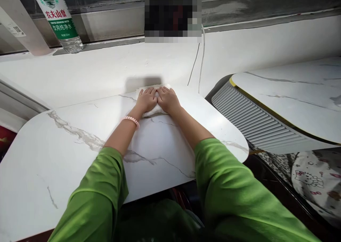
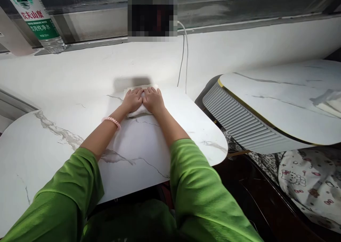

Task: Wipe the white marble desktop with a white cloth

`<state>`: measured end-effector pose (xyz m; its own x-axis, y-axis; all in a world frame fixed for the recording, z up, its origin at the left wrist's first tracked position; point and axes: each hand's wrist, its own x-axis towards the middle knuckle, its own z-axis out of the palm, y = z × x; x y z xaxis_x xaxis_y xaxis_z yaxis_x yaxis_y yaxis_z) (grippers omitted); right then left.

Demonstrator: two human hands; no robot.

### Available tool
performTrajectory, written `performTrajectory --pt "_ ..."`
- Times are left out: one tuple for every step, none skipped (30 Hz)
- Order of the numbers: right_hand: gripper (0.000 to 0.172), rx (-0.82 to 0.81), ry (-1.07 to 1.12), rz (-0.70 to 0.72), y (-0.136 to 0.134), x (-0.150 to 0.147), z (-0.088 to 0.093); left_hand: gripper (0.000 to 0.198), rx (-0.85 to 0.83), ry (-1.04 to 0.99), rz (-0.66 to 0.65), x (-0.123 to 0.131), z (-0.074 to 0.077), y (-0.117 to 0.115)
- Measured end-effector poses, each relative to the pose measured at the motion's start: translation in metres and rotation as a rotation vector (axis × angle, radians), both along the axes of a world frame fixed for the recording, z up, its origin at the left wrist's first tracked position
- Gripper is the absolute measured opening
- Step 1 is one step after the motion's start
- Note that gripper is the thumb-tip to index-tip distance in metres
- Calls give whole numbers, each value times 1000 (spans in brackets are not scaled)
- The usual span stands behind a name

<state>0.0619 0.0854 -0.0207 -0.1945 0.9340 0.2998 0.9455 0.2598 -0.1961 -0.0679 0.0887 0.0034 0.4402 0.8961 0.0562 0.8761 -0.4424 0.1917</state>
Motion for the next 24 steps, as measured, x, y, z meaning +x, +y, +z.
performTrajectory --pt "50 -5 0 3 4 -1 0 54 2 -4 5 -1 -1 4" --pt "51 -6 1 11 6 -2 0 54 3 -5 10 -1 -1 5" --pt "52 -3 1 23 6 -1 -1 55 0 -3 14 -2 -2 5" --pt "53 0 1 35 5 0 -2 55 -2 0 18 -2 -2 3" --pt "53 4 1 49 3 1 -3 55 -4 5 24 -2 -2 -1" --pt "54 8 -2 62 0 1 -4 55 -7 12 30 -3 -2 -5" --pt "54 13 -9 75 -5 2 -4 55 -9 20 36 -3 -2 -12" --pt "54 17 -22 88 -12 2 -4 55 -11 27 40 -4 -1 -19" --pt "54 21 -39 100 -20 2 -4 55 -12 35 41 -5 -1 -28" --pt "55 23 -61 114 -31 1 -3 55 -11 41 38 -7 0 -38" --pt "55 25 -86 127 -44 0 -2 56 -7 47 30 -9 0 -50" --pt "55 27 -111 139 -60 -1 -1 56 2 53 18 -11 0 -64" --pt "56 32 -132 151 -77 -2 0 56 12 59 1 -14 0 -79" --pt "56 40 -147 159 -96 -4 0 56 21 66 -19 -17 1 -96" --pt "56 51 -155 164 -116 -5 1 56 29 76 -43 -20 1 -114" --pt "56 66 -156 167 -137 -7 0 56 32 87 -68 -24 1 -132" --pt "56 78 -152 169 -157 -10 0 56 31 98 -92 -28 1 -150" --pt "57 86 -148 174 -176 -12 -1 57 26 107 -114 -32 2 -168" --pt "58 93 -143 179 -194 -15 -2 58 22 112 -130 -36 2 -184" --pt "59 97 -137 183 -209 -18 -3 58 22 114 -143 -39 2 -198" --pt "59 100 -134 186 -221 -21 -4 59 25 112 -153 -43 2 -210" --pt "60 103 -134 187 -230 -23 -4 59 27 109 -159 -46 3 -219" --pt "59 105 -136 190 -236 -25 -4 59 29 107 -164 -48 3 -225" --pt "59 105 -139 195 -238 -26 -4 59 27 104 -165 -49 2 -228"
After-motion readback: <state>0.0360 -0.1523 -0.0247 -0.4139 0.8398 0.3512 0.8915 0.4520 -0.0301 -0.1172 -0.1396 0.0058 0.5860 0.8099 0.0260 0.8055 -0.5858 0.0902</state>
